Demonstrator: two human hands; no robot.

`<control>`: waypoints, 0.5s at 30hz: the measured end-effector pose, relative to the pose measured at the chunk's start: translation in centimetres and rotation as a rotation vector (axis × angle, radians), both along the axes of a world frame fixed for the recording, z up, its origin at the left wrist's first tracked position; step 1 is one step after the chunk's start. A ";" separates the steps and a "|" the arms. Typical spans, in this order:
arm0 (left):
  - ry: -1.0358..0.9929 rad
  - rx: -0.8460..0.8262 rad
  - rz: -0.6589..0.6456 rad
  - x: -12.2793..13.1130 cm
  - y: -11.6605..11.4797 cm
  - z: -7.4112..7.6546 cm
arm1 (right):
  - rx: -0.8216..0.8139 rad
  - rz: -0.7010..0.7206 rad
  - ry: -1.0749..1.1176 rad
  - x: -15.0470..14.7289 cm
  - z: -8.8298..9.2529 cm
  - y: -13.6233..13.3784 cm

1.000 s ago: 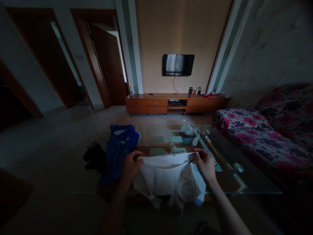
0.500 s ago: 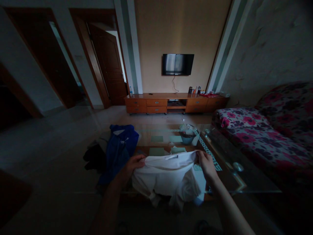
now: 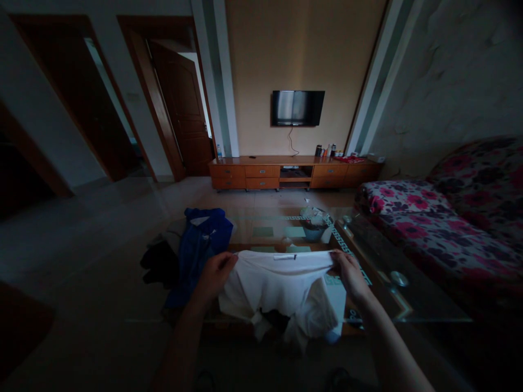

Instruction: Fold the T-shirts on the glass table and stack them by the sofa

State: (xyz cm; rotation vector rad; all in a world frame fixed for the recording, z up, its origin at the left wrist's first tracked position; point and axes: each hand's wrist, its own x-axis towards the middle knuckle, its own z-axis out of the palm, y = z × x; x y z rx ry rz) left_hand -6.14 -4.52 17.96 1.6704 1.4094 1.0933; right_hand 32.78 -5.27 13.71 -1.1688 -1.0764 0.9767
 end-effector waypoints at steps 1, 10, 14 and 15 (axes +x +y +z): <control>0.007 0.011 0.012 0.0 0.0 0.0 | 0.003 0.022 0.015 -0.1 0.1 -0.1; 0.027 0.157 0.144 0.2 0.2 0.1 | -0.019 0.130 -0.013 -0.8 1.5 -1.1; 0.046 0.155 0.199 0.0 0.2 0.1 | 0.026 0.237 -0.017 -0.6 2.1 -1.7; 0.053 0.156 0.196 -0.1 0.2 0.1 | 0.037 0.260 -0.037 -0.5 2.2 -1.7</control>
